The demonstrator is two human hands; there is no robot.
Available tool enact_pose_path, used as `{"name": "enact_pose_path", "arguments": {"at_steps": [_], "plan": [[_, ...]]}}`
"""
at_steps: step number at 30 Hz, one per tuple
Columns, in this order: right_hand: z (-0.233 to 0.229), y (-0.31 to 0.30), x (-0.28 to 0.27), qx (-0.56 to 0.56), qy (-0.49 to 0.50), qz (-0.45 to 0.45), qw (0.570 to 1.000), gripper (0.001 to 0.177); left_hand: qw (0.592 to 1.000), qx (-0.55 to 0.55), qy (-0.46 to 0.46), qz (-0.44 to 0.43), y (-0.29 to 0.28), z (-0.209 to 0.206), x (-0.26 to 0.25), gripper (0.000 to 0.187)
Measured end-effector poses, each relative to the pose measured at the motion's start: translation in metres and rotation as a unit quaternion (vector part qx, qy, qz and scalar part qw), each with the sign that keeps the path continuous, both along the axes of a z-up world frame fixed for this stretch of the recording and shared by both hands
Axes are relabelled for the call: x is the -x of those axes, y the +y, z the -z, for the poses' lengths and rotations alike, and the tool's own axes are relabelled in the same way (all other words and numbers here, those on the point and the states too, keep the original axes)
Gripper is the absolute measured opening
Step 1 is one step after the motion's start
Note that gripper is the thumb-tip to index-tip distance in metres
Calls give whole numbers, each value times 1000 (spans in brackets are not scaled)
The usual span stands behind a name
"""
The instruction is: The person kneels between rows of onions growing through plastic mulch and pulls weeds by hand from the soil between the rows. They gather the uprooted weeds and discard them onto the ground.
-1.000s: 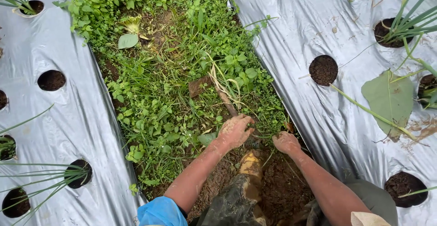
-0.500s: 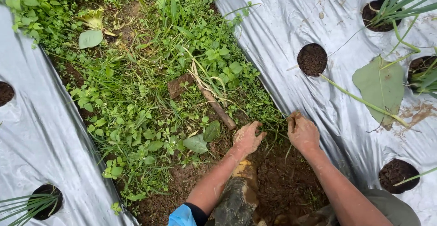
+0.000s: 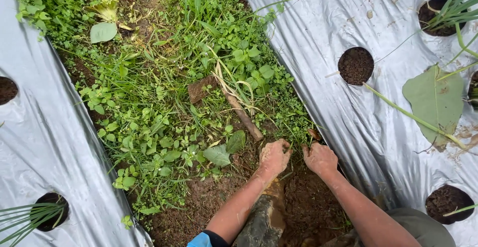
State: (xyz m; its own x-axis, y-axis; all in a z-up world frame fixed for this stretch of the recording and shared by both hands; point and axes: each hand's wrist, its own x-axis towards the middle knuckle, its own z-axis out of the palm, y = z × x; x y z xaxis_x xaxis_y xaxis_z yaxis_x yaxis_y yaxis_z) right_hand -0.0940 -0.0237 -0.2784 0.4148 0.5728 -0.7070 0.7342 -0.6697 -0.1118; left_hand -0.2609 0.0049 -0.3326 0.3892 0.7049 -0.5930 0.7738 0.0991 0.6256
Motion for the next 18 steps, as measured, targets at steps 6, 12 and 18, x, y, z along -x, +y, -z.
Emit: {"name": "enact_pose_path", "arguments": {"at_steps": [6,12,18], "plan": [[20,3,6,-55,74,73,993,64,999,36,-1,-25,-15,5,0,32],[26,-13,12,-57,68,140,986,61,995,62,-2,-78,-12,-7,4,28],[-22,-8,32,-38,107,187,976,66,991,84,-2,-100,0,56,-9,26]]}}
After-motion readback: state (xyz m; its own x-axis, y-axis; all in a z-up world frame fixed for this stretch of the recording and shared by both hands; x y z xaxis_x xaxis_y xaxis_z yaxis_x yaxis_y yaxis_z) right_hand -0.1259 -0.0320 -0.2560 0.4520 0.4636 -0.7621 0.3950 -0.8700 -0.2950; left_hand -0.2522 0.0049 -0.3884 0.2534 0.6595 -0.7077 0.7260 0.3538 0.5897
